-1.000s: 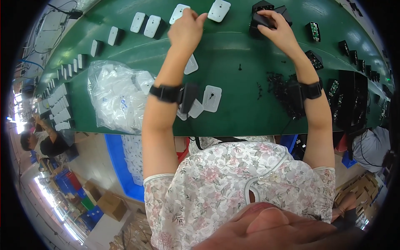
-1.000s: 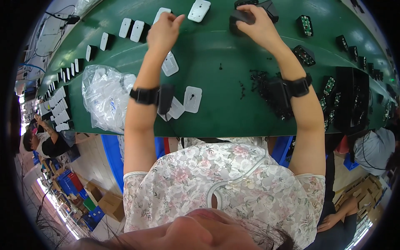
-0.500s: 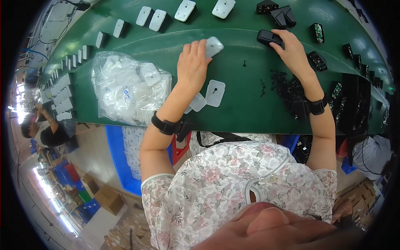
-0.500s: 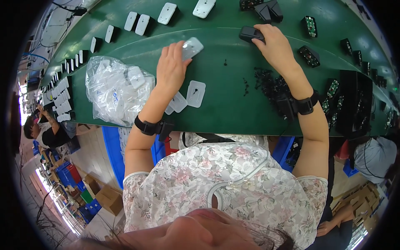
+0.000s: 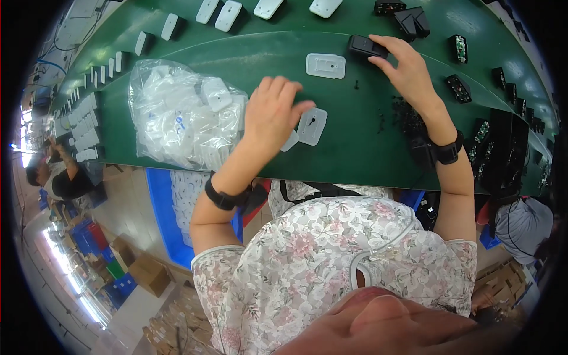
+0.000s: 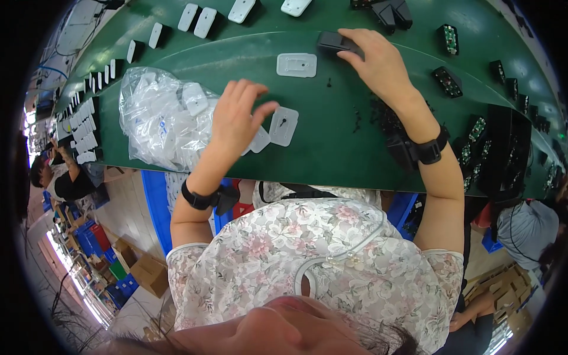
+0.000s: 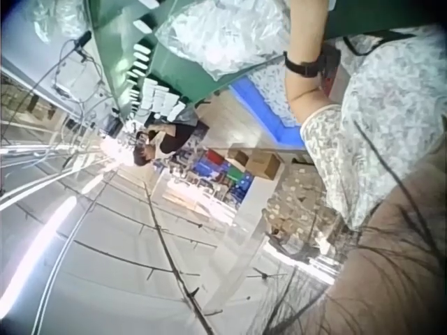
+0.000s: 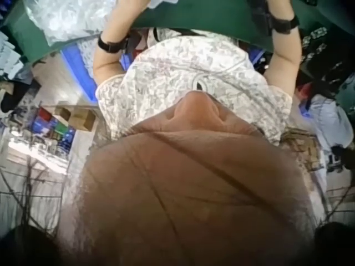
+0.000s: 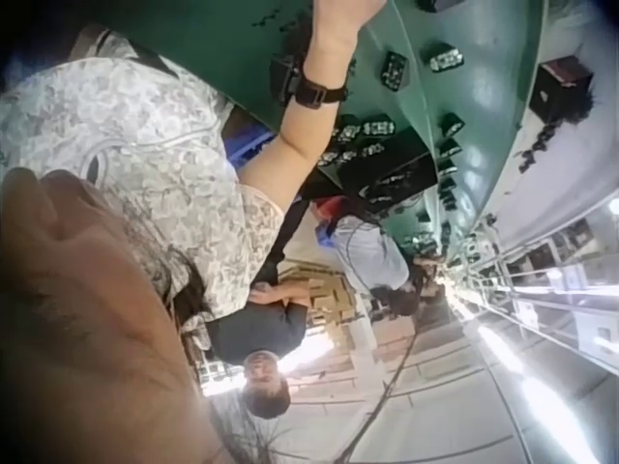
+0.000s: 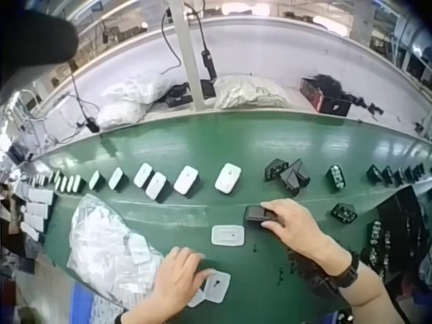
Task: The person picks up a white plastic plate from a blue bin and a black electronic housing from the table, then presses the two components together by hand. They repeat this assembly process multiple times, placing each completed unit onto the green workbench.
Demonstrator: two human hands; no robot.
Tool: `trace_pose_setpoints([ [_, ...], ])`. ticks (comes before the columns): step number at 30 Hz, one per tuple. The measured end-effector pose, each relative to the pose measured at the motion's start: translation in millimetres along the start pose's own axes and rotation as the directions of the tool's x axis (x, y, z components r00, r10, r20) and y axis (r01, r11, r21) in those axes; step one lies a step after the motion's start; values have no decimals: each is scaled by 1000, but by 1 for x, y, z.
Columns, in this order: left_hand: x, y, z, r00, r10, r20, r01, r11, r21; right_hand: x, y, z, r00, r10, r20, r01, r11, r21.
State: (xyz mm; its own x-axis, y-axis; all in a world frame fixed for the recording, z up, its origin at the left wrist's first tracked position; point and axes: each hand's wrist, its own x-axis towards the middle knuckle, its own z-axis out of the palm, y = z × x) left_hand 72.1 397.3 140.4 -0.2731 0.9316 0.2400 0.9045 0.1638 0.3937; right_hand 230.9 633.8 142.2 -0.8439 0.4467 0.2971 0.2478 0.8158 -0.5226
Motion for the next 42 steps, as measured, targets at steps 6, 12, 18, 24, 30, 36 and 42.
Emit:
trace_pose_setpoints([
  [6, -26, 45, 16, 988, -34, 152, 2, 979, 204, -8, 2, 5, 999, 38, 27, -38, 999, 13],
  [12, -22, 46, 41, 993, 78, 89, -83, 995, 47, -15, -10, 0, 1000, 2, -9, -2, 998, 62],
  [18, -29, 39, 40, 1000, -19, 2, 19, 1000, 19, -43, -35, -1, 997, -54, 59, 41, 979, 202],
  [24, -29, 23, 43, 994, 4, -106, -26, 976, -214, -53, -56, 12, 984, -105, 145, 75, 978, 193],
  [30, -32, 12, 25, 986, 19, -165, -51, 981, -188, -58, -65, 26, 953, -230, 197, 218, 973, 79],
  [36, -40, 12, 30, 996, 84, -18, -85, 993, -87, -57, -70, 29, 936, -247, 250, 240, 969, 56],
  [42, -43, 19, 30, 995, 80, 64, -79, 997, -25, -65, -73, 35, 941, -260, 217, 280, 958, -62],
])
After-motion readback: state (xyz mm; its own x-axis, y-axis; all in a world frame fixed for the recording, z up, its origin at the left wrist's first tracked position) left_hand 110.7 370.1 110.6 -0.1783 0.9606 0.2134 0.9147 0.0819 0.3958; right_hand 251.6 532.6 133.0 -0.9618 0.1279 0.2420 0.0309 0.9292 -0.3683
